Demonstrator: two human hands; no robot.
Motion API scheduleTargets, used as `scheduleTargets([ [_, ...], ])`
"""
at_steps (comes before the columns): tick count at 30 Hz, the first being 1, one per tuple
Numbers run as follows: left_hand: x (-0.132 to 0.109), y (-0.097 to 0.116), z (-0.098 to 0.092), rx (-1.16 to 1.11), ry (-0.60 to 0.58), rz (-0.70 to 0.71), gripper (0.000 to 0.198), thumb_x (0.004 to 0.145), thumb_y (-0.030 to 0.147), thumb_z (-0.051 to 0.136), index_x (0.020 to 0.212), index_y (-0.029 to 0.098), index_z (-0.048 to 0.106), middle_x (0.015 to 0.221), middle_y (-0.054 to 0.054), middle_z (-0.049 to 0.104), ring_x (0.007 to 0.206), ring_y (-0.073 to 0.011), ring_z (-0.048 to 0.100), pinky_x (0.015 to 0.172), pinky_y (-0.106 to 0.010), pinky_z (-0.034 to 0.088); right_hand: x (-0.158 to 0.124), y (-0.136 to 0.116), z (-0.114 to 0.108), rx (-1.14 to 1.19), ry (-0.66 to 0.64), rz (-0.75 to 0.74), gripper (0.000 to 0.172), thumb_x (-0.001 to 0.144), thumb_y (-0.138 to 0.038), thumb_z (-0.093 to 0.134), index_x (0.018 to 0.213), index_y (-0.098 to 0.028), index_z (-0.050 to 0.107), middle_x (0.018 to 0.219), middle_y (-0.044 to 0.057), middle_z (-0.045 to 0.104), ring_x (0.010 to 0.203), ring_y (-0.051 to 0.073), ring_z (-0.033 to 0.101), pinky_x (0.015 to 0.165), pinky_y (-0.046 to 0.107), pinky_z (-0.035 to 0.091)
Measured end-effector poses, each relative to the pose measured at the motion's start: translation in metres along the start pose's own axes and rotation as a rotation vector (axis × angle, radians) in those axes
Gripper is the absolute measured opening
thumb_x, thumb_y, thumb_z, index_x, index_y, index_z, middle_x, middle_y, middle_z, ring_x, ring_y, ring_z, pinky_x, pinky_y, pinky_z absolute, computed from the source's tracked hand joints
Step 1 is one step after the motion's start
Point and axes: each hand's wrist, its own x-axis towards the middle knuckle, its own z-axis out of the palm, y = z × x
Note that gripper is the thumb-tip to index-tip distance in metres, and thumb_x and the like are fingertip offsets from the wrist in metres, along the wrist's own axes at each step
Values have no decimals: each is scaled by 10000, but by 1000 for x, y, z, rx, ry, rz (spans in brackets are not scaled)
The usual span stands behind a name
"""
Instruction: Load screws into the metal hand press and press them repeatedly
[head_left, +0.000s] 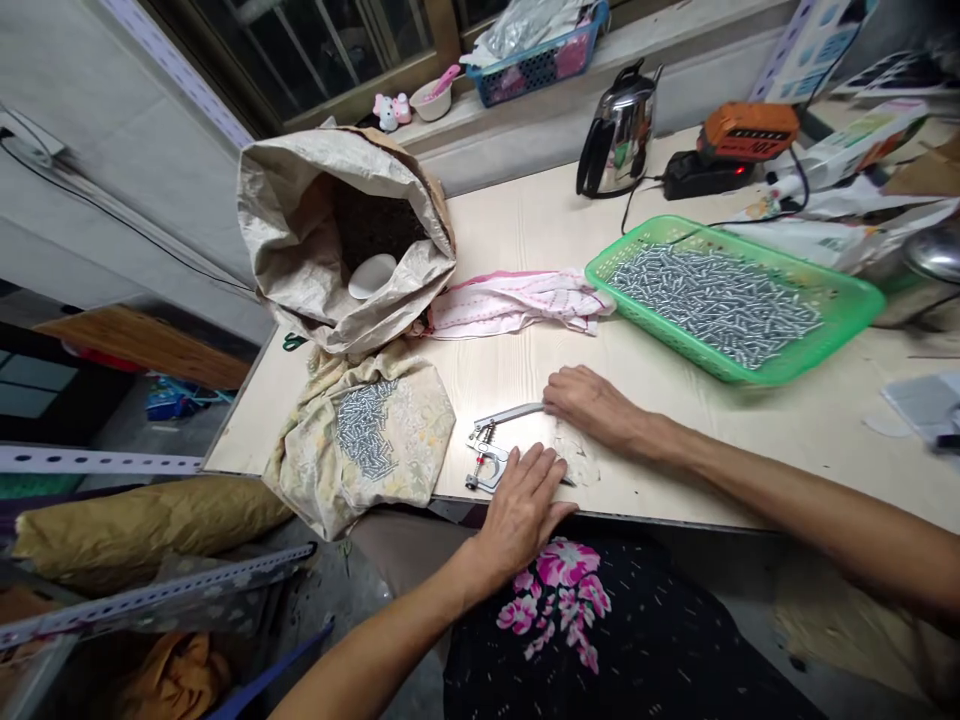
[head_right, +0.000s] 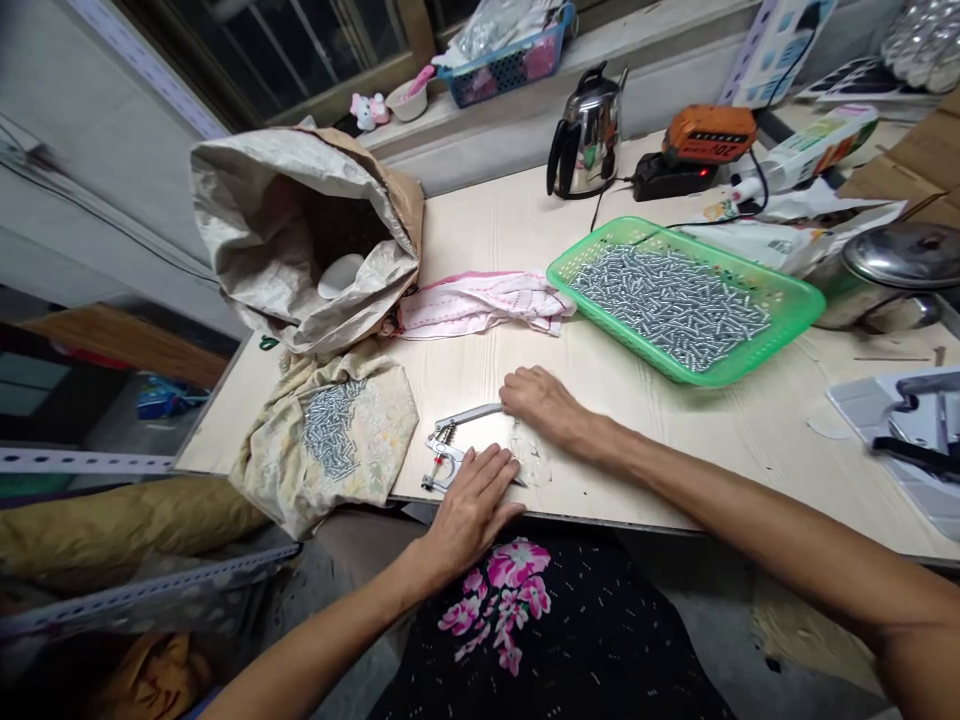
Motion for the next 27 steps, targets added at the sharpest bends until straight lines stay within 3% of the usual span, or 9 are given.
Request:
scheduleTargets([
  [5, 2, -1, -3, -80, 27, -9, 495, 937, 430, 508, 1342, 146, 477, 1358, -171, 560, 1365, -295, 415, 1133, -563, 318, 21, 2, -9, -6, -24, -5, 108, 912, -220, 558, 851, -156, 620, 885, 72, 622, 852, 200, 509, 743, 317, 312],
  [7, 1, -2, -2, -79, 35, 10, 548, 931, 454, 510, 1365, 126, 449, 1386, -187, 529, 1385, -310, 380, 1137, -575, 299, 29, -19, -16, -38, -38, -28, 86, 897, -225, 581, 902, -160, 638, 924, 79, 613, 860, 206, 494, 721, 319, 300],
  [10, -3, -4, 2, -94, 24, 6, 575, 928, 475, 505, 1356, 93, 461, 1343, -205, 556, 1336, -318, 443, 1106, -523, 366, 41, -63, -16, -13, -93, -269, 86, 889, -256, 604, 936, -218, 665, 973, 59, 591, 901, 215, 463, 697, 321, 286],
  [14, -11, -6, 11, -98, -39, -60, 493, 917, 511, 506, 1172, 101, 606, 1137, -173, 672, 1127, -307, 611, 976, -437, 493, 56, -100, 7, -10, -173, -510, 144, 886, -223, 591, 761, -200, 658, 958, 69, 577, 919, 224, 433, 704, 342, 299],
  [18, -14, -3, 17, -53, -97, -117, 494, 895, 566, 511, 1055, 122, 656, 1054, -157, 692, 1024, -299, 649, 910, -416, 521, 71, -112, 37, 91, -115, -531, 109, 897, -171, 541, 824, -167, 622, 943, 70, 592, 907, 211, 457, 746, 350, 347],
  [20, -13, -1, 16, -43, -108, -122, 492, 893, 581, 502, 1018, 134, 667, 1005, -144, 698, 978, -285, 658, 880, -405, 531, 80, -117, 38, 212, -77, -482, 83, 904, -179, 528, 877, -159, 604, 914, 67, 603, 883, 200, 488, 742, 341, 382],
  [22, -13, -6, 10, -47, -79, -49, 457, 921, 541, 481, 1082, 146, 647, 1053, -133, 687, 1033, -265, 635, 917, -390, 514, 85, -117, 20, 368, 29, -400, 94, 922, -193, 497, 917, -156, 583, 894, 65, 607, 844, 182, 518, 733, 324, 420],
  [24, -15, -21, -5, -9, 40, 23, 391, 960, 447, 453, 1158, 150, 613, 1146, -133, 656, 1136, -250, 578, 980, -387, 476, 82, -105, -15, 490, 232, -291, 120, 944, -203, 447, 938, -170, 563, 885, 58, 606, 810, 165, 540, 724, 311, 448],
  [27, -24, -67, -42, 190, 314, -158, 274, 981, 269, 416, 1035, 145, 654, 1044, -123, 658, 1033, -229, 576, 903, -373, 487, 57, -57, -84, 363, 561, -101, 117, 942, -282, 466, 919, -212, 556, 860, 38, 604, 779, 178, 561, 699, 334, 457],
])
